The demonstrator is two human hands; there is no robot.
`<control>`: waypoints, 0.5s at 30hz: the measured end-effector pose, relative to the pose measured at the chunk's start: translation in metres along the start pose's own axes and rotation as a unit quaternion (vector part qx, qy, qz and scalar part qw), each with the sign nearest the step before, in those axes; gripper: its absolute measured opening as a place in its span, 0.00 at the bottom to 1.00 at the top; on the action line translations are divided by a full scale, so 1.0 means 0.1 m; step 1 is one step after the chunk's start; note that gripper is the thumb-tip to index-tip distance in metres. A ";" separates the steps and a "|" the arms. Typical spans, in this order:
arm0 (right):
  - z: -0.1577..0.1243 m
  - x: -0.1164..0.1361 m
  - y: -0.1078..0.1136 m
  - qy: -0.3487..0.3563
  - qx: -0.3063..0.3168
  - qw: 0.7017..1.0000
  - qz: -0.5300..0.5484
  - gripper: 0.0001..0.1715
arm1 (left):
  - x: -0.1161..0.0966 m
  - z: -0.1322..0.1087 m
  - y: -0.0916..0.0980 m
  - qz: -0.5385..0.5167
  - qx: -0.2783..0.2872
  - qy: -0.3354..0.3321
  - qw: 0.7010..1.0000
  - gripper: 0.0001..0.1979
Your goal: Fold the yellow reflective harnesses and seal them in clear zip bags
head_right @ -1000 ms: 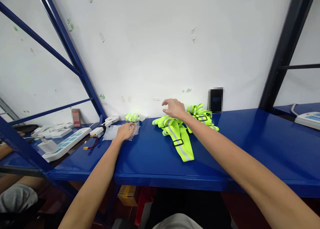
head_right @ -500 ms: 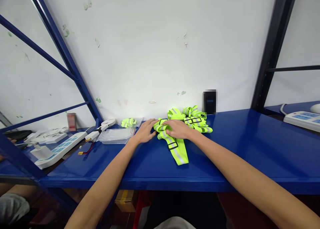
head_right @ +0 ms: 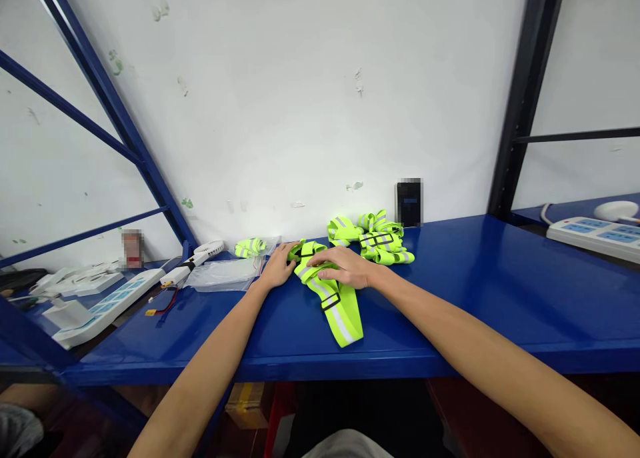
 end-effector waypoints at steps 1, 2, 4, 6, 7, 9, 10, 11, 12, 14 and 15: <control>0.00 0.00 0.01 0.006 -0.016 1.000 -0.002 0.23 | 0.02 0.00 0.00 -0.011 -0.001 0.001 1.000 0.31; -0.01 -0.03 0.03 0.003 -0.035 0.999 -0.015 0.23 | 0.03 -0.01 -0.01 -0.018 0.001 0.001 1.000 0.33; -0.01 -0.13 0.08 -0.034 -0.081 0.994 -0.070 0.22 | 0.05 -0.02 -0.04 -0.024 0.007 -0.002 1.000 0.35; -0.03 -0.25 0.13 -0.092 -0.114 0.981 -0.128 0.22 | 0.06 -0.02 -0.06 -0.020 0.009 -0.002 1.000 0.35; -0.03 -0.31 0.13 -0.118 -0.115 0.976 -0.143 0.23 | 0.06 -0.02 -0.06 -0.017 0.007 0.000 1.000 0.34; -0.04 -0.40 0.07 -0.154 -0.077 0.975 -0.143 0.27 | 0.08 0.00 -0.05 -0.019 -0.004 0.005 1.000 0.31; -0.05 -0.43 0.01 -0.162 -0.045 0.977 -0.133 0.30 | 0.08 0.01 -0.03 -0.029 -0.015 0.008 0.999 0.29; -0.06 -0.44 -0.05 -0.164 -0.014 0.979 -0.122 0.34 | 0.08 0.02 0.00 -0.046 -0.030 0.010 0.998 0.27; -0.07 -0.44 -0.11 -0.160 0.013 0.981 -0.111 0.37 | 0.09 0.03 0.04 -0.070 -0.051 0.014 0.996 0.25; -0.07 -0.39 -0.19 -0.139 0.045 0.985 -0.094 0.42 | 0.13 0.03 0.16 -0.132 -0.109 0.035 0.985 0.22; -0.07 -0.36 -0.21 -0.127 0.051 0.987 -0.089 0.43 | 0.16 0.02 0.22 -0.164 -0.141 0.052 0.975 0.20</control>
Point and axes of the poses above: each hand's wrist, its own z-axis towards the middle knuckle, its own y-axis out of the back of the hand, x = y × z, the point moved 9 cm from there along z, towards the middle knuckle, and after that the axes turned 10 degrees about -z, right-handed, at the moved point
